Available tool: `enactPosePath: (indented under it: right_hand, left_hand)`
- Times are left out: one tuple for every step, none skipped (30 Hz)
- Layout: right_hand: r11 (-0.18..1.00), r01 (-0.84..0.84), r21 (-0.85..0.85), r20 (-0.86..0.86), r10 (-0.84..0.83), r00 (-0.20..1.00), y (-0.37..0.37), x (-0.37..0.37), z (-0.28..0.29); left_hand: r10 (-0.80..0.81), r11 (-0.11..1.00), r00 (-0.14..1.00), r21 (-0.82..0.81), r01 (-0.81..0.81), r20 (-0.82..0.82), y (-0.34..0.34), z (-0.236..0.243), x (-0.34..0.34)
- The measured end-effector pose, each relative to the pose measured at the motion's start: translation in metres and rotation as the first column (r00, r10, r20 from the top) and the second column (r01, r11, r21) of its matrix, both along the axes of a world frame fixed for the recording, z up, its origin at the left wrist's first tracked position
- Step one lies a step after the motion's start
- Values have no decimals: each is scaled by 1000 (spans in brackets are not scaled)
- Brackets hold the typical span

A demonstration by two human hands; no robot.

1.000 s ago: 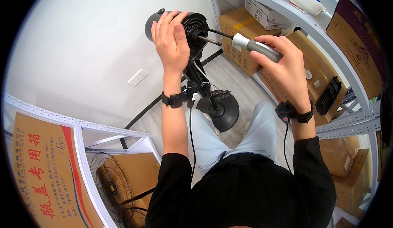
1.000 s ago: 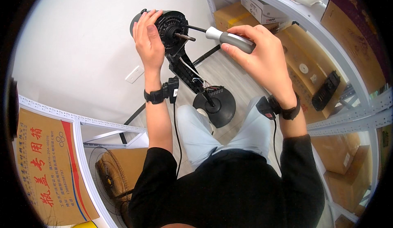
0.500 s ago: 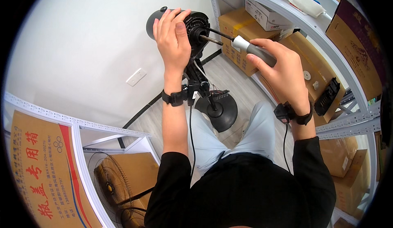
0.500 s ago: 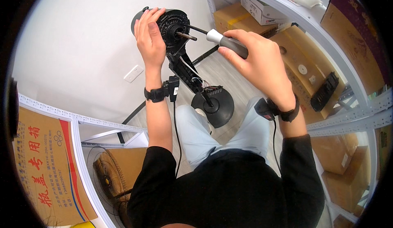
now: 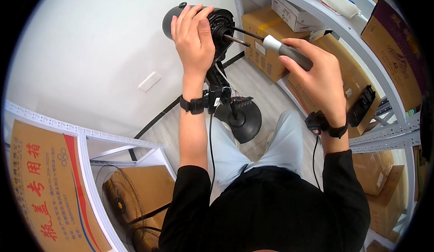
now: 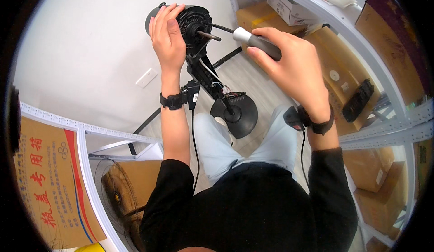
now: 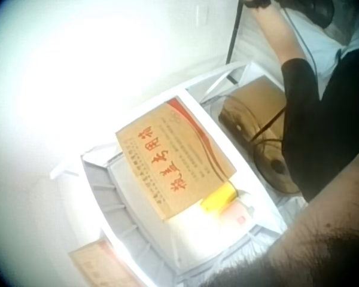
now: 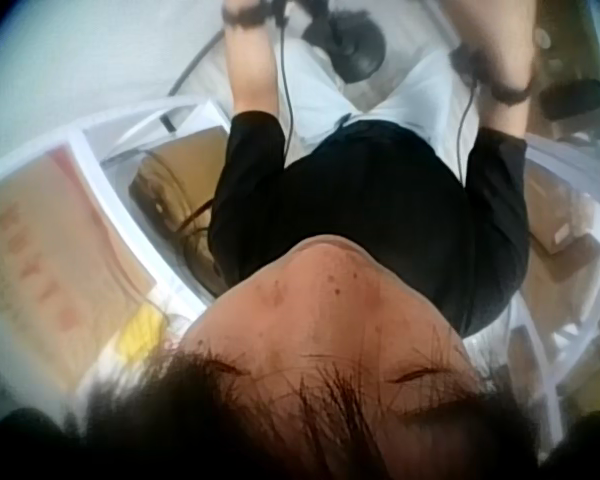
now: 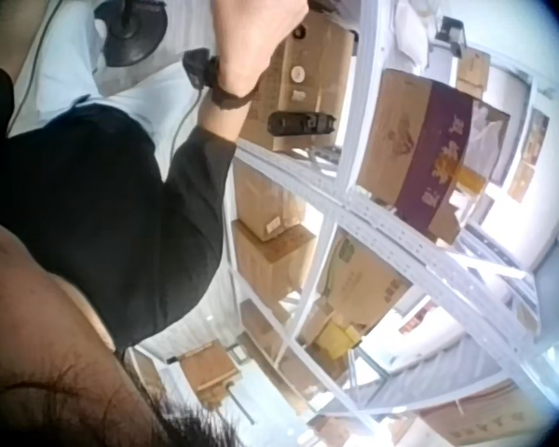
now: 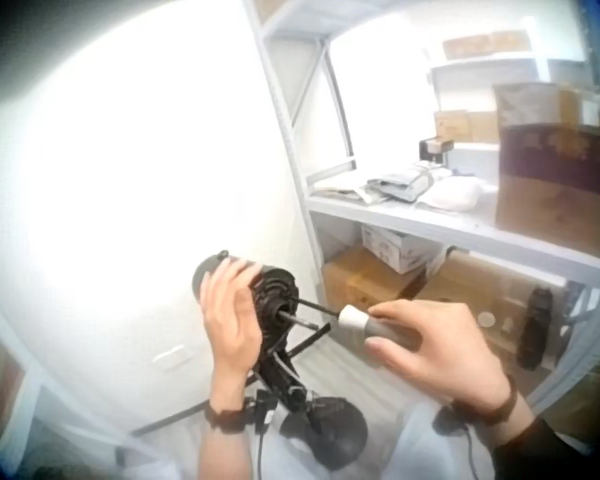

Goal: The person is repairing a fan motor. They use a screwdriver to loosen and tighten screws on the motor housing, then remove a black plastic component from the fan stand.

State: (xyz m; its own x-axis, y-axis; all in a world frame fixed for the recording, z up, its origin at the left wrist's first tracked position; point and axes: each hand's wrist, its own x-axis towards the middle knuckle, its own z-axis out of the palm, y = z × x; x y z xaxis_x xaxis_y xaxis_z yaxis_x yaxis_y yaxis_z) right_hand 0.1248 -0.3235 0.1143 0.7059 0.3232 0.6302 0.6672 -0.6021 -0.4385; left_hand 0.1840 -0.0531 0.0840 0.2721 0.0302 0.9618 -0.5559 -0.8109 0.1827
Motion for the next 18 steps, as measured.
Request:
enactPosePath:
  right_hand:
    - [1000, 6, 2, 19, -6, 1000, -3, -2, 1]
    - [1000, 10, 5, 38, -11, 999, -7, -5, 2]
    - [1000, 17, 7, 56, -18, 998, -11, -7, 1]
    - [997, 33, 70, 29, -35, 999, -13, -8, -1]
    - [990, 48, 133, 0, -49, 999, -15, -9, -2]
    - [979, 70, 192, -35, -64, 997, -17, -11, -5]
    - [947, 118, 300, -189, -62, 980, -20, -10, -7]
    - [895, 96, 435, -181, -17, 983, -22, 1, -19]
    - [826, 91, 556, -255, 66, 965, -34, 13, -30]
    - [736, 96, 670, -314, 164, 935, -41, 24, -42]
    - [649, 55, 759, -261, 225, 939, -41, 34, -55]
    - [614, 36, 789, -284, 312, 907, -44, 45, -71]
    - [575, 19, 818, -298, 395, 869, -51, 57, -88]
    - [537, 13, 843, -309, 466, 829, -58, 64, -102]
    - [539, 44, 841, -358, 494, 793, -54, 68, -116]
    - [544, 71, 836, -403, 520, 753, -50, 71, -127]
    - [527, 75, 846, -421, 577, 700, -48, 77, -144]
    - [478, 63, 876, -408, 665, 626, -46, 87, -165]
  left_hand:
    - [1, 1000, 1000, -5, -1, 0, -1, -1, 0]
    - [3, 1000, 1000, -10, -3, -1, -2, -1, 0]
    - [3, 1000, 1000, -1, -3, -2, -1, -1, 1]
    - [4, 1000, 1000, 8, -4, -2, 1, -1, 2]
    - [6, 1000, 1000, 18, -6, -3, 3, -1, 2]
    - [-16, 1000, 1000, 17, 16, 13, 4, -2, 3]
    - [-37, 999, 999, 16, 37, 29, 6, -2, 3]
    - [-57, 998, 997, 15, 56, 46, 9, -3, 2]
    - [-31, 999, 999, 21, 31, 10, 11, -11, 3]
    - [-28, 999, 999, -32, 29, 23, 9, -20, 1]
    - [-23, 996, 999, -85, 26, 36, 6, -30, -1]
    - [-12, 991, 999, -133, 18, 46, 5, -41, -6]
    - [38, 993, 999, -115, -39, -10, 9, -52, -13]
    - [56, 981, 997, -183, -64, -50, 5, -64, -18]
    - [83, 965, 992, -242, -103, -90, 4, -78, -23]
    - [110, 943, 986, -301, -144, -129, 5, -91, -28]
    - [184, 934, 968, -275, -226, -170, 9, -106, -32]
    - [185, 920, 963, -311, -240, -197, 10, -121, -35]
